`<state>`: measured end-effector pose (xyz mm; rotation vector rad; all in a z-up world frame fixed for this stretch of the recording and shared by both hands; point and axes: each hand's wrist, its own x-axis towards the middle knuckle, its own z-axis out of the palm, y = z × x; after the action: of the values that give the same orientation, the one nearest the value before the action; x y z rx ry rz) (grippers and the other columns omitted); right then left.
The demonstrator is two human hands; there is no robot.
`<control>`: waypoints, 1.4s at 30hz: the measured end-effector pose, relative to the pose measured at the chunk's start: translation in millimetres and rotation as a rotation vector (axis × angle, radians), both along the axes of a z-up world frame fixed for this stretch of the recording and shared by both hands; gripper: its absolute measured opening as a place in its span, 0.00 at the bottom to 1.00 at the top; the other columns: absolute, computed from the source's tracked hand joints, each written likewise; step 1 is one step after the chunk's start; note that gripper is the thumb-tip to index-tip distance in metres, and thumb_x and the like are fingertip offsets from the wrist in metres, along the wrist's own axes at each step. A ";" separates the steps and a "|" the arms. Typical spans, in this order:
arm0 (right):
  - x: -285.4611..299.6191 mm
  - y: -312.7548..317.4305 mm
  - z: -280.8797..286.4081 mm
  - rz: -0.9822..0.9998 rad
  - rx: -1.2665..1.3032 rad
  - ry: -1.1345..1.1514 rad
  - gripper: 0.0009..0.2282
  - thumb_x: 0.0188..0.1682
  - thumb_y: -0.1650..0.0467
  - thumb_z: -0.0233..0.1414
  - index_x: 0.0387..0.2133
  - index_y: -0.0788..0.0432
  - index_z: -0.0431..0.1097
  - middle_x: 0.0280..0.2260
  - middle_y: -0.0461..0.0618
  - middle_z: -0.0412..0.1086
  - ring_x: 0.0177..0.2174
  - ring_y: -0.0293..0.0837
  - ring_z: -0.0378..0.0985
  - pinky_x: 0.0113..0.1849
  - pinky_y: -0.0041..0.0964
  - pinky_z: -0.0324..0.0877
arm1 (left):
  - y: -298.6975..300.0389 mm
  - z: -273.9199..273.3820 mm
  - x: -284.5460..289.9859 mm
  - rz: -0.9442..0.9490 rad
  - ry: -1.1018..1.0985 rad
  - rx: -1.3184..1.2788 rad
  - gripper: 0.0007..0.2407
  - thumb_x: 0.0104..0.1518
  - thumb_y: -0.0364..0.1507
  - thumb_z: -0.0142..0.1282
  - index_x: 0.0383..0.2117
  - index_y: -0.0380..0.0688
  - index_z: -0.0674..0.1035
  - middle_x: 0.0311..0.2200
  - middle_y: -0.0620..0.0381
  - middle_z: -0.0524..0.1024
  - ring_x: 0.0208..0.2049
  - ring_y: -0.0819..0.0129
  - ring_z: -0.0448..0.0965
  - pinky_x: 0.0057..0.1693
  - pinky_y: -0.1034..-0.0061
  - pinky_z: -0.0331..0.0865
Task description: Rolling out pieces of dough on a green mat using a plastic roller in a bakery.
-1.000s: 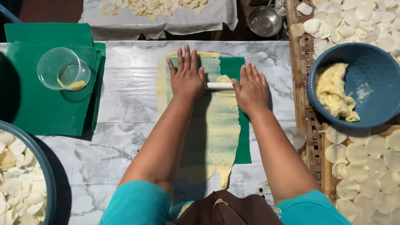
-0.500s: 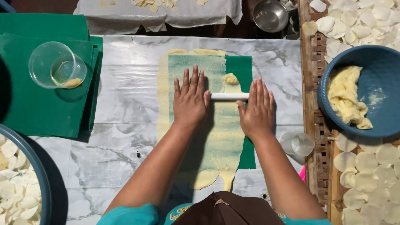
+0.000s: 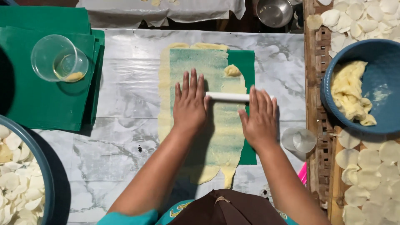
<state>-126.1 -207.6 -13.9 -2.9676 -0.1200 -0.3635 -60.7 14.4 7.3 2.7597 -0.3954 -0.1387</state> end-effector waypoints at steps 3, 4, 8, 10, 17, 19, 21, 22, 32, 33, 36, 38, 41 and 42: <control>-25.4 5.5 -0.4 -0.038 0.069 0.052 0.32 0.59 0.55 0.41 0.72 0.59 0.45 0.67 0.59 0.53 0.67 0.59 0.49 0.64 0.63 0.36 | 4.3 -0.5 -23.9 -0.010 0.085 0.013 0.28 0.70 0.43 0.30 0.74 0.45 0.47 0.76 0.49 0.35 0.76 0.52 0.30 0.75 0.53 0.26; -20.5 3.9 -6.5 -0.044 0.032 0.019 0.33 0.59 0.54 0.41 0.72 0.62 0.45 0.67 0.62 0.52 0.68 0.60 0.48 0.64 0.65 0.34 | 2.4 -4.3 -20.2 -0.004 0.072 0.012 0.28 0.70 0.44 0.29 0.74 0.46 0.47 0.76 0.49 0.34 0.76 0.53 0.29 0.75 0.53 0.27; 44.6 -11.1 -31.0 -0.064 -0.106 -0.164 0.33 0.62 0.53 0.41 0.69 0.68 0.55 0.68 0.67 0.56 0.68 0.60 0.51 0.62 0.68 0.25 | -8.6 -1.1 28.0 0.030 -0.015 -0.016 0.27 0.71 0.45 0.28 0.73 0.46 0.53 0.75 0.48 0.37 0.76 0.48 0.32 0.75 0.50 0.29; 80.1 -8.1 -9.4 -0.092 -0.025 -0.048 0.33 0.62 0.52 0.34 0.70 0.67 0.51 0.70 0.62 0.50 0.69 0.57 0.42 0.60 0.72 0.20 | -19.7 -17.5 68.2 0.067 -0.080 0.017 0.27 0.70 0.43 0.26 0.73 0.44 0.53 0.75 0.49 0.37 0.75 0.52 0.29 0.74 0.50 0.25; 142.1 -11.2 10.3 -0.027 0.111 -0.160 0.25 0.63 0.57 0.40 0.63 0.63 0.62 0.67 0.59 0.54 0.66 0.55 0.50 0.62 0.62 0.36 | -35.7 -24.4 147.9 0.159 -0.143 0.076 0.28 0.72 0.43 0.30 0.75 0.42 0.50 0.74 0.50 0.32 0.75 0.56 0.28 0.73 0.48 0.25; 118.8 -5.5 20.6 0.031 0.154 -0.227 0.19 0.61 0.59 0.44 0.53 0.63 0.64 0.59 0.59 0.58 0.59 0.56 0.56 0.58 0.58 0.43 | -30.5 -20.8 136.6 0.138 -0.131 0.071 0.28 0.72 0.44 0.29 0.75 0.42 0.49 0.74 0.49 0.32 0.74 0.57 0.26 0.73 0.47 0.23; 94.6 -2.6 30.1 0.096 0.195 -0.302 0.15 0.59 0.61 0.48 0.43 0.62 0.66 0.50 0.59 0.63 0.52 0.58 0.62 0.54 0.53 0.50 | -26.0 -21.9 123.8 0.123 -0.129 0.064 0.29 0.71 0.45 0.28 0.75 0.43 0.48 0.74 0.49 0.32 0.74 0.57 0.25 0.72 0.47 0.20; 82.7 -2.6 34.0 0.103 0.194 -0.252 0.11 0.54 0.65 0.53 0.42 0.61 0.68 0.47 0.55 0.65 0.47 0.56 0.64 0.53 0.51 0.53 | -23.9 -25.0 117.0 0.118 -0.197 0.038 0.29 0.71 0.45 0.31 0.74 0.41 0.51 0.74 0.47 0.34 0.74 0.56 0.27 0.73 0.46 0.22; 101.9 -20.3 60.6 0.223 0.075 -0.149 0.19 0.48 0.76 0.56 0.55 0.63 0.72 0.39 0.52 0.65 0.39 0.52 0.63 0.49 0.48 0.57 | -22.9 -0.1 140.8 0.143 -0.225 0.028 0.29 0.71 0.44 0.27 0.75 0.42 0.50 0.74 0.51 0.31 0.74 0.58 0.24 0.72 0.46 0.18; 106.5 -21.7 48.9 0.224 0.074 -0.149 0.19 0.48 0.76 0.56 0.55 0.63 0.72 0.39 0.52 0.65 0.39 0.52 0.63 0.49 0.48 0.57 | -24.7 -9.2 142.8 0.144 -0.225 0.027 0.29 0.71 0.44 0.27 0.75 0.42 0.50 0.74 0.51 0.31 0.74 0.58 0.24 0.72 0.46 0.18; 113.4 -21.1 22.8 0.149 0.028 0.020 0.29 0.50 0.67 0.56 0.66 0.63 0.58 0.55 0.59 0.65 0.53 0.57 0.64 0.57 0.50 0.54 | -26.5 -27.5 139.6 0.159 -0.156 0.053 0.28 0.69 0.42 0.26 0.73 0.41 0.54 0.74 0.51 0.37 0.74 0.58 0.29 0.72 0.48 0.20; 105.9 -16.7 16.7 0.083 0.023 0.058 0.27 0.60 0.61 0.42 0.67 0.69 0.52 0.67 0.63 0.55 0.66 0.54 0.55 0.61 0.53 0.47 | -25.6 -28.5 123.7 0.155 -0.219 0.037 0.26 0.70 0.40 0.30 0.73 0.45 0.53 0.75 0.51 0.39 0.74 0.57 0.30 0.73 0.50 0.23; 121.7 -6.9 17.7 -0.063 0.055 0.203 0.28 0.61 0.59 0.35 0.70 0.62 0.46 0.72 0.55 0.41 0.70 0.50 0.37 0.65 0.53 0.35 | -25.3 -39.3 131.7 0.167 -0.270 0.028 0.27 0.69 0.41 0.33 0.73 0.42 0.56 0.74 0.49 0.43 0.75 0.54 0.34 0.73 0.49 0.25; 133.1 -10.5 11.7 -0.061 0.054 0.207 0.28 0.61 0.59 0.35 0.70 0.62 0.46 0.72 0.55 0.41 0.70 0.50 0.37 0.65 0.53 0.35 | -29.0 -38.2 138.5 0.170 -0.266 0.028 0.27 0.69 0.41 0.33 0.73 0.42 0.56 0.74 0.49 0.43 0.75 0.54 0.34 0.73 0.49 0.25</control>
<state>7.0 -218.1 -2.2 -2.9376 0.0034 -0.0634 77.8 -14.6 -30.9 2.8305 -0.2241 0.2695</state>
